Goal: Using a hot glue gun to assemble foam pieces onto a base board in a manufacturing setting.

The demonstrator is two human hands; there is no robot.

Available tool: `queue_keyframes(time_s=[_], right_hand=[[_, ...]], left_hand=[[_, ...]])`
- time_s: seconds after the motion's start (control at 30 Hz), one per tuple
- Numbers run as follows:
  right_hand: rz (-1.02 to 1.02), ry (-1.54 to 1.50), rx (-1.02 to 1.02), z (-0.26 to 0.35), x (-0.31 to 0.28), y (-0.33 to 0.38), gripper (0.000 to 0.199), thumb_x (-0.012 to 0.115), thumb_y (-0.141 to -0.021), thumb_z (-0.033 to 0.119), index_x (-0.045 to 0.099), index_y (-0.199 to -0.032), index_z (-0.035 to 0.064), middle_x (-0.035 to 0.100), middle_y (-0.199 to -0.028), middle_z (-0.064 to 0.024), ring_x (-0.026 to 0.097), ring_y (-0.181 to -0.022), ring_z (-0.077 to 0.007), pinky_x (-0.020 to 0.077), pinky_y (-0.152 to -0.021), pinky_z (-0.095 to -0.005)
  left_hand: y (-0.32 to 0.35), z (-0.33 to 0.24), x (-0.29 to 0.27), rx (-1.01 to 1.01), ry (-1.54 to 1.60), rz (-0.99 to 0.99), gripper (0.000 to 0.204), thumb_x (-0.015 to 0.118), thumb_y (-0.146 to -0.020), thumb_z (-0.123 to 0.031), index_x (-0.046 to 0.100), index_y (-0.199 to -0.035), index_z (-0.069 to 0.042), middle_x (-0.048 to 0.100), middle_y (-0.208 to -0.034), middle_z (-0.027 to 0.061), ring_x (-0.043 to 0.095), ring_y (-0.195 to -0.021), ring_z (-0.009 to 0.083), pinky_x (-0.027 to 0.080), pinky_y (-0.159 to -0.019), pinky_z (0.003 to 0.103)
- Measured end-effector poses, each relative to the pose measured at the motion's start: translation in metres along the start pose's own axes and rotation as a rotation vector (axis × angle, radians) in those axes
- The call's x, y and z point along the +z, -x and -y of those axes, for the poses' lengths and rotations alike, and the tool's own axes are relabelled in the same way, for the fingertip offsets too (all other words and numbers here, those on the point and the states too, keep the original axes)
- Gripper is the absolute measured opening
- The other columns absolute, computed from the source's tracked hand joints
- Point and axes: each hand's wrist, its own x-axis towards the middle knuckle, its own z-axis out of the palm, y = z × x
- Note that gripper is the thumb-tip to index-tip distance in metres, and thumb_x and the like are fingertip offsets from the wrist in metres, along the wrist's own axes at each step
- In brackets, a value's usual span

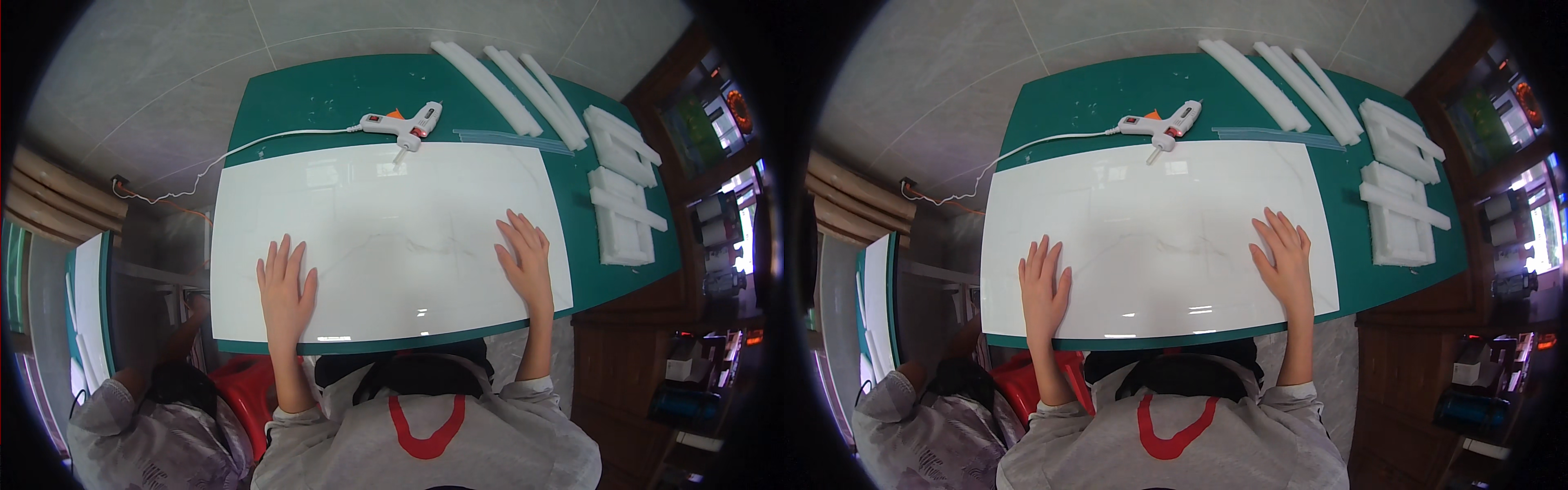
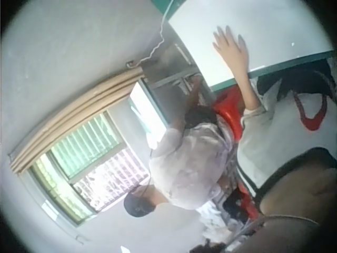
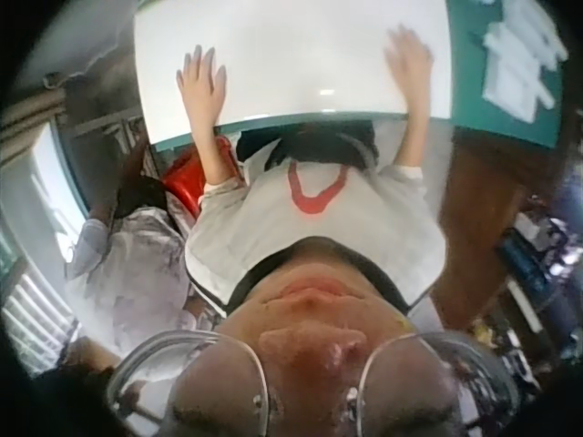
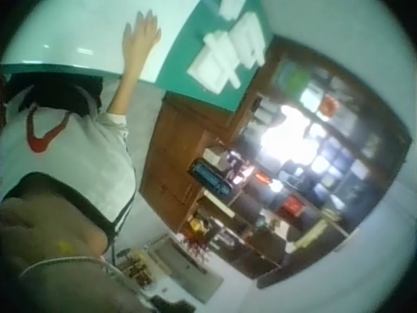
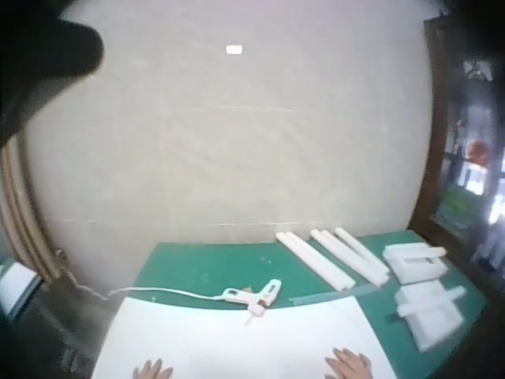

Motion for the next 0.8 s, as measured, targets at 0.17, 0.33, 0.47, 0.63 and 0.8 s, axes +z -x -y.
queue_keyframes(time_s=[0.17,0.33,0.47,0.63,0.8], right_hand=[[-0.008,0.006,-0.004,-0.0015,0.0006,0.0004,0.034,0.055,-0.08,0.02,0.053,-0.112,0.009,0.043,-0.126,-0.0092,0.035,-0.121,-0.0251,0.0163,-0.1,-0.0425],[-0.005,0.012,-0.003,-0.0011,0.0006,0.0001,0.035,0.055,-0.08,0.02,0.052,-0.113,0.0087,0.043,-0.126,-0.0092,0.035,-0.12,-0.0252,0.0169,-0.1,-0.0428],[-0.013,0.0,0.008,-0.001,0.0003,0.0,0.038,0.055,-0.079,0.02,0.05,-0.115,0.0083,0.044,-0.126,-0.0092,0.035,-0.121,-0.0254,0.0172,-0.1,-0.0429],[-0.02,0.005,0.005,-0.0007,-0.0003,0.0006,0.042,0.056,-0.079,0.02,0.047,-0.118,0.0077,0.044,-0.125,-0.0096,0.035,-0.121,-0.0253,0.0174,-0.1,-0.0427],[-0.02,0.016,0.006,-0.0019,0.0013,0.0007,0.041,0.056,-0.079,0.02,0.048,-0.117,0.0079,0.044,-0.125,-0.0097,0.036,-0.12,-0.0254,0.0176,-0.1,-0.0428]], left_hand=[[-0.0009,-0.0004,0.0008,0.009,0.0,-0.005,0.039,0.052,-0.079,-0.019,0.048,-0.116,-0.008,0.038,-0.129,0.0131,0.03,-0.122,0.0333,0.018,-0.1,0.049],[-0.0017,-0.0008,-0.0006,0.007,-0.003,-0.001,0.039,0.052,-0.079,-0.018,0.048,-0.116,-0.007,0.039,-0.128,0.0134,0.03,-0.122,0.0332,0.017,-0.1,0.048],[-0.0013,-0.0028,-0.0021,-0.011,-0.013,0.036,0.039,0.048,-0.082,-0.02,0.046,-0.119,-0.008,0.036,-0.131,0.011,0.027,-0.125,0.0305,0.015,-0.102,0.046],[-0.001,-0.0022,-0.0012,-0.01,-0.014,0.031,0.039,0.049,-0.082,-0.019,0.046,-0.119,-0.008,0.036,-0.131,0.0107,0.027,-0.125,0.0305,0.015,-0.102,0.046],[-0.001,-0.0029,-0.0016,-0.013,-0.011,0.032,0.039,0.049,-0.081,-0.019,0.046,-0.119,-0.007,0.036,-0.131,0.0107,0.027,-0.124,0.0307,0.016,-0.102,0.046]])
